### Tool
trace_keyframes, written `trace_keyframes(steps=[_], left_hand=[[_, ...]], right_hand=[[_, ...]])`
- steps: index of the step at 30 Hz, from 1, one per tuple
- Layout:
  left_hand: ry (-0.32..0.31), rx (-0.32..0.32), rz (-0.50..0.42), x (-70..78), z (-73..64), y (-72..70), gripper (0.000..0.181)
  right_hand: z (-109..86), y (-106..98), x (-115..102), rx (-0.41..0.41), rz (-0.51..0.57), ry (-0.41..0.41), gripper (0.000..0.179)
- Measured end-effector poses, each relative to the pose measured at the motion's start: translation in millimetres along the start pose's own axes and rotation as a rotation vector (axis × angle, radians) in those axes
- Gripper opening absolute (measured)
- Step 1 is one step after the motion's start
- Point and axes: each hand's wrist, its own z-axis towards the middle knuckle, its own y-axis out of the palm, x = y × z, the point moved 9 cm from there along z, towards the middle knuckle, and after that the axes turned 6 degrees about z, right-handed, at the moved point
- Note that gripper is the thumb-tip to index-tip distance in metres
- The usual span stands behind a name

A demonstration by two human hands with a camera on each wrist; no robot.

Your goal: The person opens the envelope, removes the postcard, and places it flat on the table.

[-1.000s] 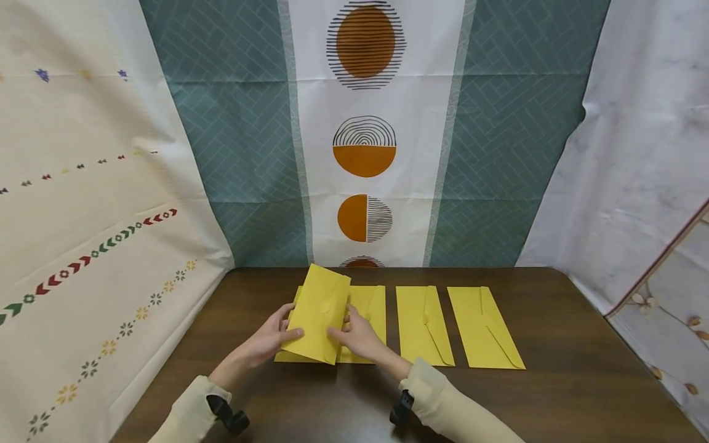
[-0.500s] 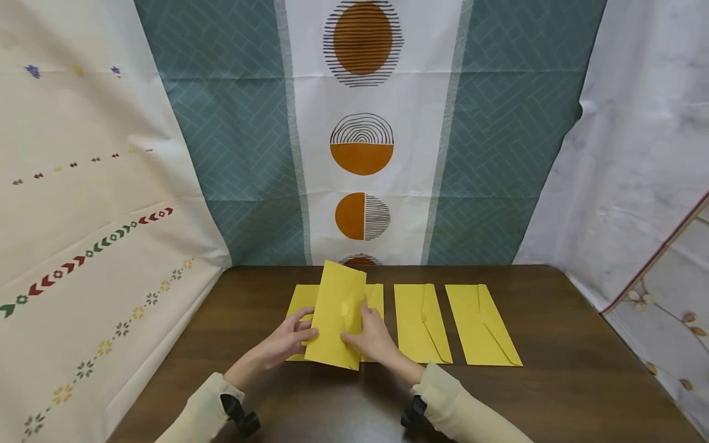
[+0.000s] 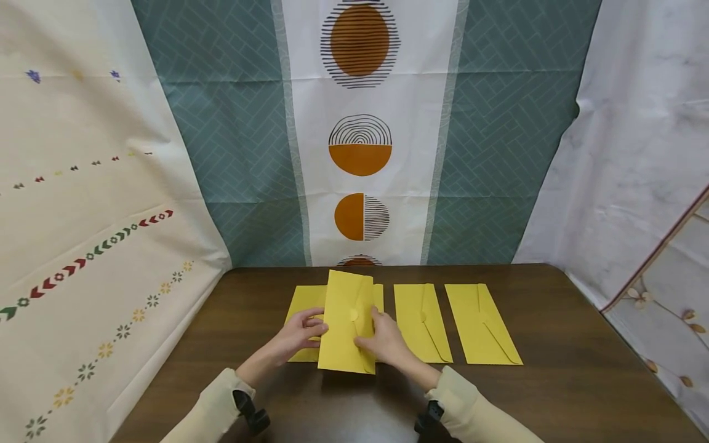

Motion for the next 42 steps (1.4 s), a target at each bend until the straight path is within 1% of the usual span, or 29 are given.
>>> trace_keyframes(steps=[3,8,10,16,21,28,31,36,39,42], left_hand=[[-0.022,0.009,-0.014,-2.1,2.4,2.6,0.058],[-0.062,0.030,-0.036,-8.3,6.3,5.6,0.063],[-0.070,0.034,-0.050,-9.7,8.0,6.9,0.065],[-0.097,0.018,-0.093,-12.3,9.9,11.9,0.066],[-0.089,0.005,-0.109,-10.1,12.9,14.7,0.064],[-0.096,-0.006,-0.118,-10.1,16.8,19.8,0.061],[-0.097,-0.002,-0.119,-8.9,18.5,20.1,0.064],[-0.114,-0.022,-0.154,-9.5,19.5,21.4,0.067],[-0.106,-0.045,-0.192,-7.5,20.0,22.5,0.065],[-0.081,-0.071,-0.219,-2.9,20.9,23.9,0.062]], right_hand=[[-1.9,-5.6,0.5,0.001,-0.001,0.007,0.084],[-1.8,-14.4,0.9,0.005,-0.074,-0.005,0.081],[-1.3,-16.4,1.7,0.002,-0.081,0.002,0.079],[-4.5,-21.5,3.9,-0.005,-0.051,0.031,0.072],[-6.1,-27.4,5.5,0.005,-0.034,0.040,0.070],[-7.4,-36.4,7.9,0.004,0.004,0.050,0.065],[-7.9,-40.2,8.7,0.001,0.039,0.043,0.065],[-9.0,-44.0,8.0,-0.031,0.152,0.039,0.063],[-8.7,-46.8,7.1,-0.036,0.222,0.050,0.060],[-8.4,-49.2,7.0,-0.045,0.266,0.054,0.058]])
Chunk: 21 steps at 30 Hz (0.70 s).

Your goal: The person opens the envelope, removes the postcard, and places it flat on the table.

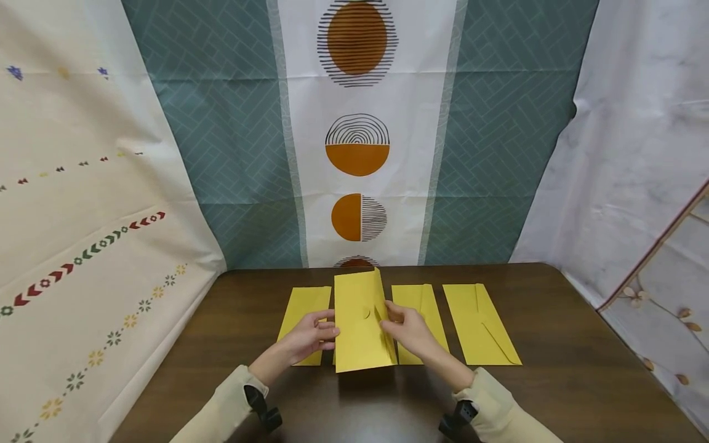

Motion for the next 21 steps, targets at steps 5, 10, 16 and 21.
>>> trace_keyframes(steps=[5,10,16,21], left_hand=[[0.009,-0.020,-0.009,3.0,-1.1,1.0,0.063],[0.000,-0.020,-0.031,1.0,0.1,-1.8,0.064],[0.015,-0.055,-0.085,2.5,1.3,-1.2,0.061],[0.021,-0.078,-0.109,2.0,0.7,-0.7,0.058]], right_hand=[[-1.8,-0.5,0.1,-0.054,0.087,-0.006,0.058],[-4.5,-5.2,-2.9,-0.068,0.123,-0.030,0.057],[-5.6,-15.5,-10.6,0.024,-0.048,-0.089,0.062],[-8.4,-21.9,-23.4,0.115,-0.206,-0.269,0.068]])
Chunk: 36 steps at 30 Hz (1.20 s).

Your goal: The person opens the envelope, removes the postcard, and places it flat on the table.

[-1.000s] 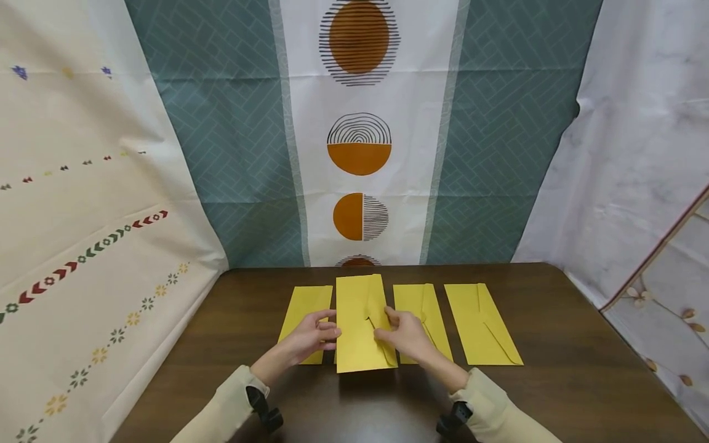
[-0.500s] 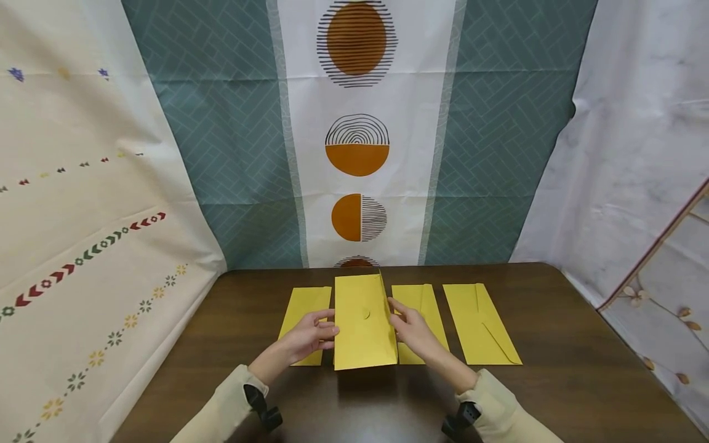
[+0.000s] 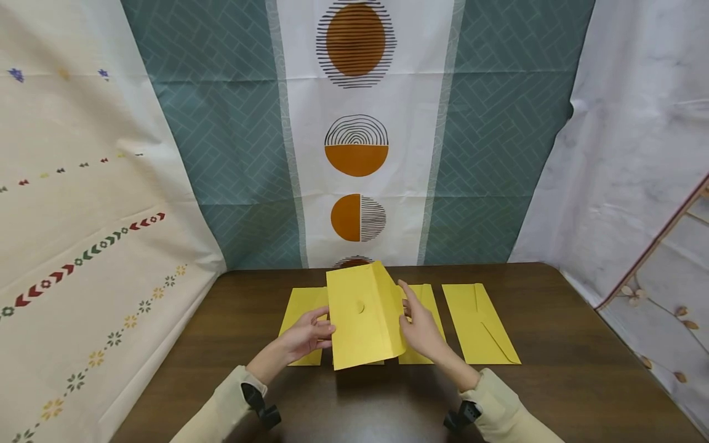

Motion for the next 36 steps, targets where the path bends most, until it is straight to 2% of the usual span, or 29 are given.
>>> trace_keyframes(steps=[4,9,12,17,19,21,24,28,32,36], left_hand=[[0.000,-0.015,-0.010,-1.5,1.1,0.7,0.057],[0.004,-0.033,-0.018,-1.6,2.3,2.9,0.057],[0.001,-0.035,-0.024,-1.0,2.5,5.3,0.058],[0.006,-0.053,-0.035,-0.4,2.5,10.3,0.060],[0.008,-0.053,-0.033,-1.1,2.4,10.7,0.061],[0.003,-0.043,-0.029,-2.7,2.5,9.8,0.062],[-0.004,-0.028,-0.018,-5.7,3.0,8.3,0.066],[-0.005,-0.039,-0.006,-9.6,5.4,10.0,0.069],[0.003,-0.056,-0.019,-10.3,7.2,14.1,0.066],[0.008,-0.047,-0.019,-9.0,7.9,16.2,0.062]], right_hand=[[-0.6,-6.8,-6.5,0.098,-0.162,-0.116,0.059],[-2.7,-12.7,-14.1,0.195,-0.309,-0.201,0.032],[-3.9,-10.1,-16.7,0.187,-0.338,-0.241,0.022],[-2.5,2.8,-17.1,0.104,-0.340,-0.269,0.022],[0.9,8.3,-14.3,0.053,-0.323,-0.221,0.020],[4.6,13.3,-9.1,-0.010,-0.274,-0.138,0.018],[9.0,18.7,1.7,-0.081,-0.136,0.032,0.021],[10.1,22.8,17.8,-0.117,0.068,0.235,0.030],[8.7,28.1,29.4,-0.159,0.246,0.364,0.038],[7.5,31.3,34.7,-0.186,0.379,0.436,0.043]])
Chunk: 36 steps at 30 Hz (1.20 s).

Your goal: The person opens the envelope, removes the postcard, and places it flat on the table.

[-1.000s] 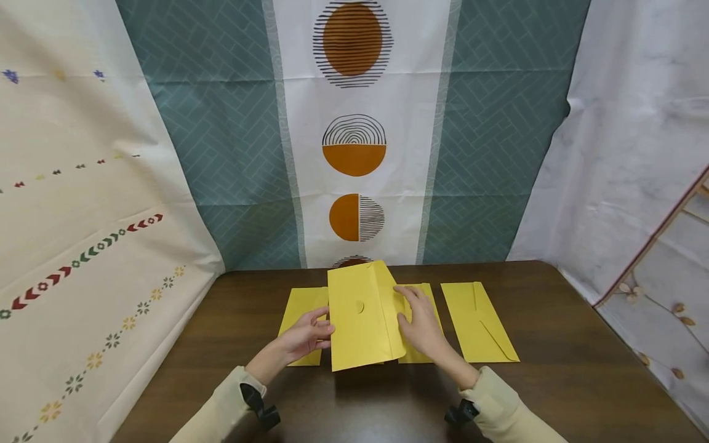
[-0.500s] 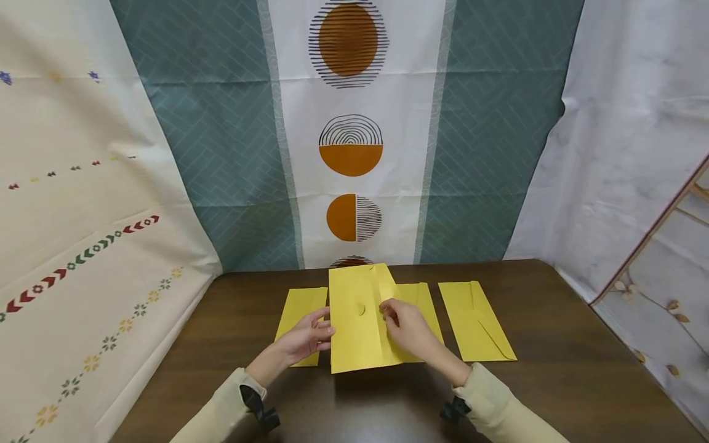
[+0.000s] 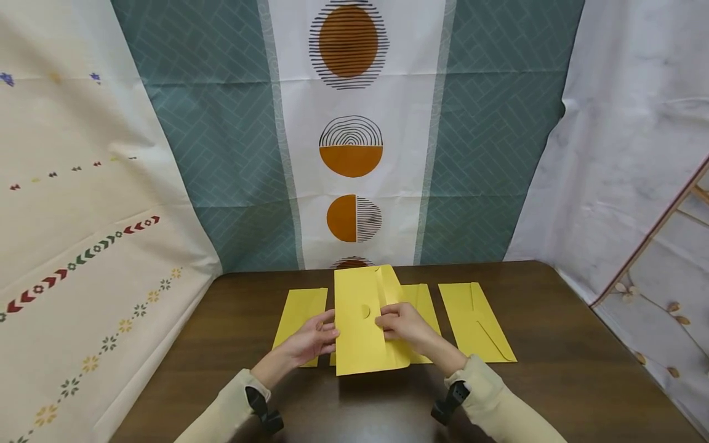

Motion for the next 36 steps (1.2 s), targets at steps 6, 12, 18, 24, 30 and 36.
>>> trace_keyframes(steps=[6,12,18,24,30,36], left_hand=[[-0.015,0.029,0.012,0.4,0.5,1.4,0.055],[-0.050,-0.032,0.040,-4.4,-1.4,14.5,0.052],[-0.040,-0.127,0.098,-7.8,-3.7,26.0,0.050],[-0.029,-0.122,0.106,-8.9,-3.7,25.6,0.049],[-0.036,-0.090,0.113,-10.9,-5.4,23.0,0.050],[-0.035,-0.079,0.101,-12.6,-8.2,20.8,0.052]], right_hand=[[3.2,-7.8,0.7,0.083,0.074,-0.003,0.042],[6.5,-17.9,3.5,0.161,0.097,-0.001,0.041],[5.6,-25.4,2.3,0.187,0.078,-0.002,0.043],[3.2,-25.3,3.2,0.127,0.037,0.007,0.040],[3.2,-26.7,7.7,0.108,0.007,0.019,0.039],[1.5,-26.7,6.6,0.153,-0.081,-0.001,0.041]])
